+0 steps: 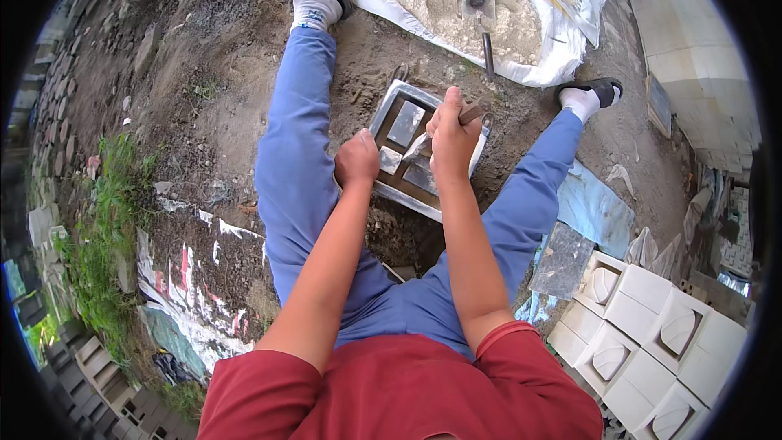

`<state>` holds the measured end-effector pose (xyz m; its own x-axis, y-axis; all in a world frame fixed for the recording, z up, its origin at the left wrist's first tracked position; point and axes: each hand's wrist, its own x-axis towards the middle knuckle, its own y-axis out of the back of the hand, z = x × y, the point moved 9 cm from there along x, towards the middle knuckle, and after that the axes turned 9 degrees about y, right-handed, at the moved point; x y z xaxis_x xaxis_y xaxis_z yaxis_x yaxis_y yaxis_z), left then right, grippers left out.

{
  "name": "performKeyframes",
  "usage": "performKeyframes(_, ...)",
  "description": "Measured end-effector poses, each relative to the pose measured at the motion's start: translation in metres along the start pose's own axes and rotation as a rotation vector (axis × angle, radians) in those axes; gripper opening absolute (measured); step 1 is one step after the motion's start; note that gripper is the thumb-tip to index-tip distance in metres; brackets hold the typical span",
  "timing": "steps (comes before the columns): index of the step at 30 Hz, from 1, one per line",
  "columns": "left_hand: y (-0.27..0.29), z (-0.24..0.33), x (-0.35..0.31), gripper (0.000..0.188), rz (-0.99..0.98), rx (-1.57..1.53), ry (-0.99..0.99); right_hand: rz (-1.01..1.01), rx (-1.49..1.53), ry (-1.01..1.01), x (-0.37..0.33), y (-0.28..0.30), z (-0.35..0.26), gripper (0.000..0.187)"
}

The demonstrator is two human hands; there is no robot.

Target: The person uses a wooden-handled brush to clean the internal surfaces of a metal brick mold, brushing away dry material from the corners and walls.

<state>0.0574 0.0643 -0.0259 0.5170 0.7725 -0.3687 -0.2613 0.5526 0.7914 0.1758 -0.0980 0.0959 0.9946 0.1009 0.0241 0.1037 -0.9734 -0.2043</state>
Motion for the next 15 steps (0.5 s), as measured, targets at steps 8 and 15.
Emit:
performKeyframes(8,0.008,-0.004,0.010,0.052,0.058,-0.021,-0.042,-0.061,-0.092,0.086,0.010,-0.019,-0.013,0.053)
performKeyframes(15,0.007,-0.005,0.010,0.054,0.062,-0.022,-0.047,-0.073,-0.117,0.026,0.026,-0.024,-0.001,0.054)
